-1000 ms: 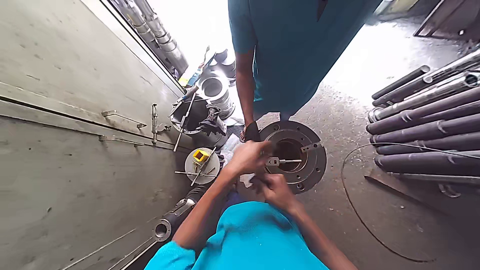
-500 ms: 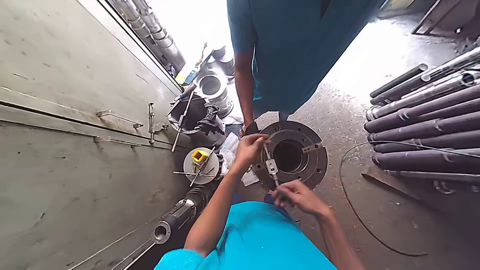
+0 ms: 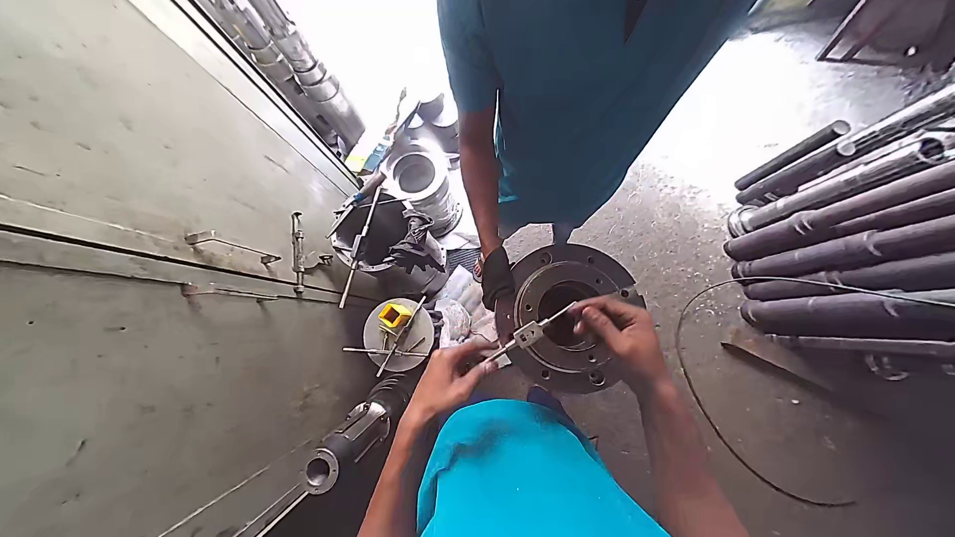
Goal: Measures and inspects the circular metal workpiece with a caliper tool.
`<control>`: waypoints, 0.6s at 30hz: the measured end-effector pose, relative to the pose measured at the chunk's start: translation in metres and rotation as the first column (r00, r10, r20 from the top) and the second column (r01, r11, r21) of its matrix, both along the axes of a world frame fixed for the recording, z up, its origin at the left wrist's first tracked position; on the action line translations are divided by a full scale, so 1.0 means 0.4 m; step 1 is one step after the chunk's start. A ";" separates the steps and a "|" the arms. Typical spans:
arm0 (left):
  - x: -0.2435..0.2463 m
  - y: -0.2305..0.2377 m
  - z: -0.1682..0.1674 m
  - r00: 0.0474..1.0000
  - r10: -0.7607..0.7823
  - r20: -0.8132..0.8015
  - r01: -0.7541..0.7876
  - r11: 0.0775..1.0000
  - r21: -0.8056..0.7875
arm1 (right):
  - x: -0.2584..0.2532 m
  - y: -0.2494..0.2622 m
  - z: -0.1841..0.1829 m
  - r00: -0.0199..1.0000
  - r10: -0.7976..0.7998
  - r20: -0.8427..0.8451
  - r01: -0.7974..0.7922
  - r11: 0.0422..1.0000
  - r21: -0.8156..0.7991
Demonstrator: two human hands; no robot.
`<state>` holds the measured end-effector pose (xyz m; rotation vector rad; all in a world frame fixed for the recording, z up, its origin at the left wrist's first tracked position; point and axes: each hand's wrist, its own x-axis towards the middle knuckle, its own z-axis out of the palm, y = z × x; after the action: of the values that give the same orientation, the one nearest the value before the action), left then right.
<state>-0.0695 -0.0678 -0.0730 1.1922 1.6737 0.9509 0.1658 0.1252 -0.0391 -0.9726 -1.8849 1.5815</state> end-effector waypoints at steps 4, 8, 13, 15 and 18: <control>0.073 -0.071 -0.043 0.939 0.219 0.264 -0.261 0.956 0.133 | -0.009 0.119 -0.064 0.943 0.111 0.314 -0.226 0.907 0.356; 0.060 0.009 -0.074 0.849 0.345 0.400 -0.455 0.862 0.222 | 0.015 0.028 -0.094 0.866 0.068 0.495 -0.227 0.937 0.267; -0.024 0.269 -0.048 0.899 0.183 0.398 -0.257 0.956 0.139 | 0.030 -0.214 -0.091 0.823 -0.062 0.564 -0.171 0.921 0.350; -0.033 0.294 -0.049 0.897 0.112 0.428 -0.191 0.971 0.146 | 0.038 -0.211 -0.094 0.825 0.020 0.565 -0.221 0.931 0.290; -0.042 0.192 -0.062 0.919 0.212 0.332 -0.273 0.951 0.148 | 0.073 -0.093 -0.090 0.839 0.103 0.535 -0.270 0.931 0.246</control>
<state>-0.0863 0.0088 -0.0977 0.9056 1.5195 1.4068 0.1949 0.0879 -0.0749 -1.1732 -2.5775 1.1243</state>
